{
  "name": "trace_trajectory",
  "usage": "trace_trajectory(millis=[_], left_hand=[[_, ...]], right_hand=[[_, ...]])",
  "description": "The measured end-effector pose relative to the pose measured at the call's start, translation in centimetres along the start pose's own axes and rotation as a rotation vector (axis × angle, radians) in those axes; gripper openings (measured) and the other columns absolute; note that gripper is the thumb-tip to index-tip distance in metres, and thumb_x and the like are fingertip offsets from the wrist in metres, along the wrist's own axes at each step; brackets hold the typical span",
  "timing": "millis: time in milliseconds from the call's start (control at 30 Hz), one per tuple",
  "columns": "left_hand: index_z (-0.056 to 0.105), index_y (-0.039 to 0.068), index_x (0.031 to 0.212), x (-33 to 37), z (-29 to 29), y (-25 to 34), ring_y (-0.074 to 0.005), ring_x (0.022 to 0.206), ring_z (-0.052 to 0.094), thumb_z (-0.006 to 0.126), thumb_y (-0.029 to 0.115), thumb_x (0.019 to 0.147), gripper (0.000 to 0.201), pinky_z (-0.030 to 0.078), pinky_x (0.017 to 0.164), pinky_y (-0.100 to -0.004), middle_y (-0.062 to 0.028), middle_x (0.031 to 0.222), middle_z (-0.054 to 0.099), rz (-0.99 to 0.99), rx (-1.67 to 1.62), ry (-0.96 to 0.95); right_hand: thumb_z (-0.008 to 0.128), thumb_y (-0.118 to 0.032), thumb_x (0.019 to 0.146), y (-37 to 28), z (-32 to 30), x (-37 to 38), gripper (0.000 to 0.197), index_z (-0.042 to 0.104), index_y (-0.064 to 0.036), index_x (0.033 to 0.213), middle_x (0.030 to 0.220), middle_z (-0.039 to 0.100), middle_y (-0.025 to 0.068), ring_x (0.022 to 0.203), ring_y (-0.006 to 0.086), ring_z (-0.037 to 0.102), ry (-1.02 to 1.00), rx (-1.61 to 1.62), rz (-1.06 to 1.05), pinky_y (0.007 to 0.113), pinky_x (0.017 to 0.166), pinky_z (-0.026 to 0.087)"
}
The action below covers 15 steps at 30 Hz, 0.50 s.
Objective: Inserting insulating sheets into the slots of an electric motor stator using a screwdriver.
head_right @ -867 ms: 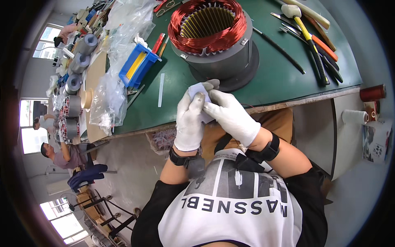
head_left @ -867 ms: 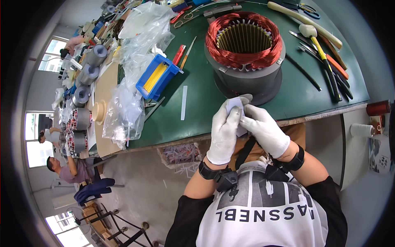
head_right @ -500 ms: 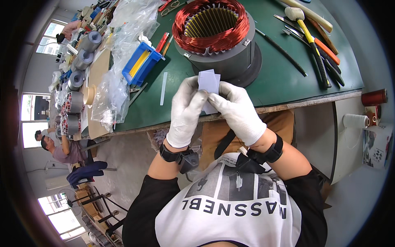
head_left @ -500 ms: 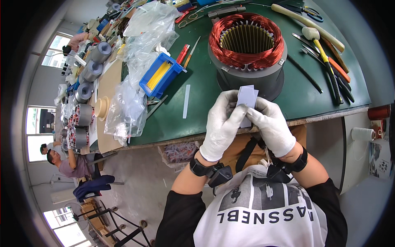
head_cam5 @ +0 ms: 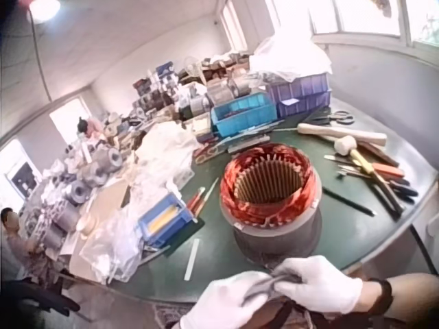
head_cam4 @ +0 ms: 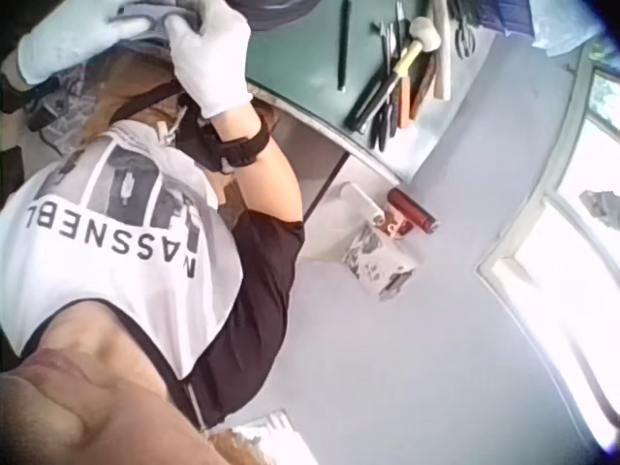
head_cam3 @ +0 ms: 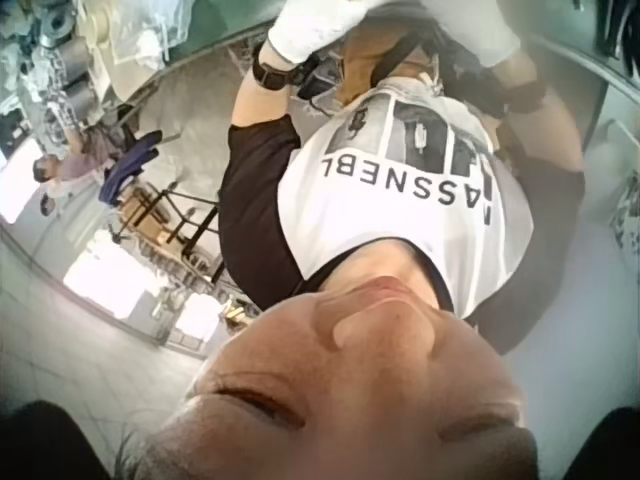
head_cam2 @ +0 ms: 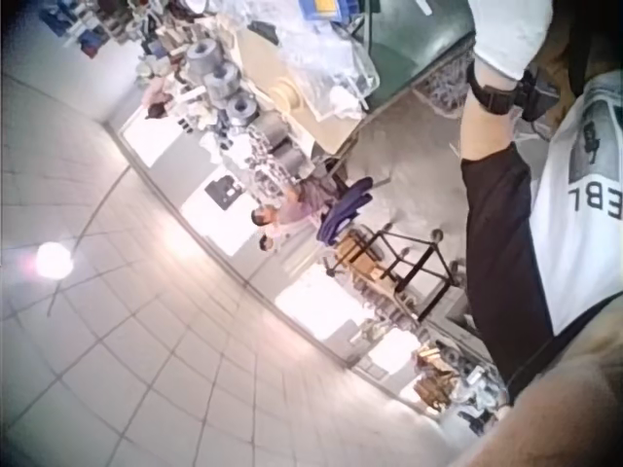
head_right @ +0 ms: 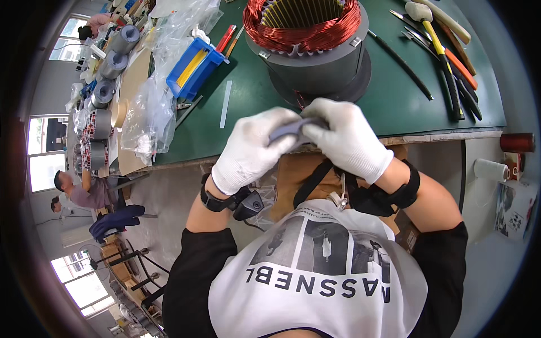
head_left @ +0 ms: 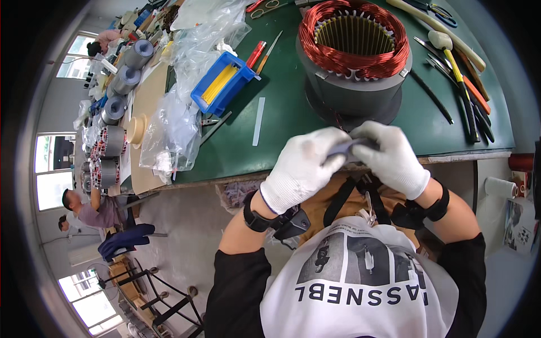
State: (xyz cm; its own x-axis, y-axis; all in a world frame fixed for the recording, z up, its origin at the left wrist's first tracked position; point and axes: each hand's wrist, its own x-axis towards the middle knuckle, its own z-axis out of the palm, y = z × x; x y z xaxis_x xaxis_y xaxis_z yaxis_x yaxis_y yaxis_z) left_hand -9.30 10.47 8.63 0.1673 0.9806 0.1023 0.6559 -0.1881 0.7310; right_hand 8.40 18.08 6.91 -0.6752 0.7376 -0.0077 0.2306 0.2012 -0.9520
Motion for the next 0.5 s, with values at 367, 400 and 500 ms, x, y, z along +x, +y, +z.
trace_trajectory(millis=[367, 400, 500], left_hand=[[0.061, -0.004, 0.099, 1.4, 3.5, 0.2, -0.0089, 0.067, 0.058, 0.064, 0.006, 0.085, 0.017, 0.050, 0.064, -0.0244, -0.0072, 0.080, 0.065, -0.321, -0.561, 0.485], [0.063, -0.004, 0.097, 1.6, 3.3, 0.7, -0.0091, 0.067, 0.058, 0.062, 0.006, 0.085, 0.015, 0.049, 0.065, -0.0246, -0.0075, 0.078, 0.064, -0.328, -0.548, 0.473], [0.063, -0.003, 0.101, 1.5, 3.4, 1.1, -0.0120, 0.067, 0.059, 0.061, 0.006, 0.086, 0.017, 0.049, 0.066, -0.0259, -0.0078, 0.076, 0.063, -0.344, -0.491, 0.412]], right_hand=[[0.061, -0.010, 0.084, 0.7, 1.4, -0.8, 0.025, 0.056, 0.0048, 0.104, 0.088, 0.061, 0.0046, 0.079, 0.0078, 0.054, 0.121, 0.418, 0.114, 0.024, 0.071, 0.047], [0.061, -0.010, 0.084, 0.7, 1.2, -0.7, 0.025, 0.056, 0.0048, 0.104, 0.088, 0.061, 0.0046, 0.079, 0.0078, 0.054, 0.124, 0.418, 0.117, 0.024, 0.071, 0.047], [0.060, -0.008, 0.084, 0.7, 0.5, -0.6, 0.029, 0.056, 0.0054, 0.109, 0.092, 0.061, 0.0048, 0.082, 0.0075, 0.052, 0.055, 0.514, 0.180, 0.024, 0.074, 0.046]])
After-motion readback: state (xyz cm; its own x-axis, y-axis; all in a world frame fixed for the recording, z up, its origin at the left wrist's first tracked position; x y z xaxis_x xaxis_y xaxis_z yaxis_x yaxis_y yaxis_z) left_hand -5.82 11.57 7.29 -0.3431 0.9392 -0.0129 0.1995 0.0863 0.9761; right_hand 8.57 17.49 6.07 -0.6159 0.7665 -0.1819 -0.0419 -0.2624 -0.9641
